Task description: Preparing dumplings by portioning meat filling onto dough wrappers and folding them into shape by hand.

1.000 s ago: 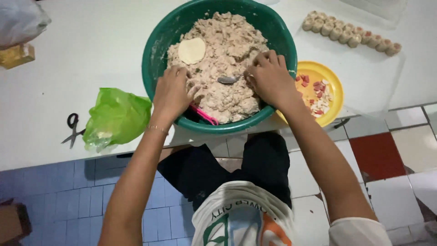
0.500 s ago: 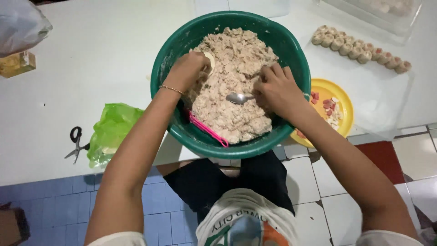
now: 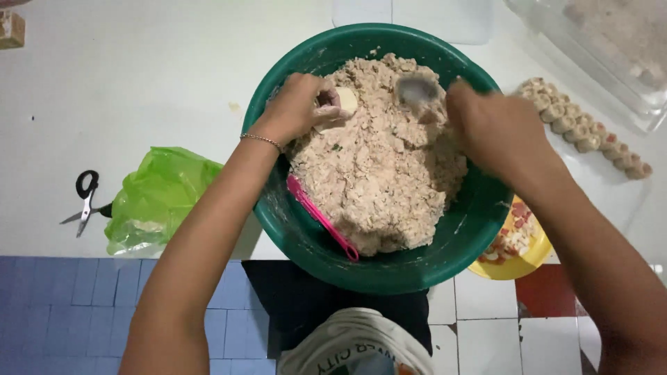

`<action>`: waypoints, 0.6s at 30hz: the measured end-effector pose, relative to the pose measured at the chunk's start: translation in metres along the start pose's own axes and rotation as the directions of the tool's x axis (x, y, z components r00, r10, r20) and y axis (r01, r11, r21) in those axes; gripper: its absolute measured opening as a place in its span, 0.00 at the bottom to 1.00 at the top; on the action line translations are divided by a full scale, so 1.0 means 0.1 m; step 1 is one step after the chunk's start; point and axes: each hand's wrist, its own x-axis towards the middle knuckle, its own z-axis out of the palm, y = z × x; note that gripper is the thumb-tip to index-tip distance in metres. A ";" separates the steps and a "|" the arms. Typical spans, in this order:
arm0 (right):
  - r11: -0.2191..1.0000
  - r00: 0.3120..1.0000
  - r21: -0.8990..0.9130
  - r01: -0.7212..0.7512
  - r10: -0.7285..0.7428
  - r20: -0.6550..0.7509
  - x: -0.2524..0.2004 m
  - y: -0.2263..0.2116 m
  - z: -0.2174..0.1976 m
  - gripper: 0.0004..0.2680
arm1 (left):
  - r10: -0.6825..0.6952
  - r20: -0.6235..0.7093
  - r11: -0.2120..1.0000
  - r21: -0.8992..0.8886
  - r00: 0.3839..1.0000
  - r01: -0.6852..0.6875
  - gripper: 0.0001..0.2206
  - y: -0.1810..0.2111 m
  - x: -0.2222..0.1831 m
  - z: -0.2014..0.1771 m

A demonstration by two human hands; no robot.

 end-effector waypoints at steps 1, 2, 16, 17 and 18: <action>1.000 1.000 0.001 0.006 -0.006 0.003 0.15 0.02 0.08 0.05 | -0.007 -0.001 1.000 -0.001 1.000 0.007 0.04 -0.01 -0.01 0.02; 0.987 0.993 -0.158 0.021 -0.038 -0.111 0.29 0.05 0.17 0.01 | -0.012 0.033 0.999 0.033 0.999 0.011 0.14 -0.01 -0.02 0.04; 0.803 0.944 -0.558 0.211 -0.315 -0.096 0.06 -0.21 0.41 0.02 | 0.154 0.002 0.913 0.382 0.988 -0.143 0.09 -0.47 0.12 0.43; 0.847 0.958 -0.485 0.218 -0.281 -0.060 0.04 -0.19 0.39 0.08 | 0.140 0.007 0.908 0.399 0.990 -0.131 0.07 -0.48 0.12 0.44; 0.886 0.968 -0.408 0.220 -0.250 -0.020 0.03 -0.17 0.38 0.14 | 0.126 0.013 0.902 0.415 0.992 -0.120 0.07 -0.50 0.11 0.45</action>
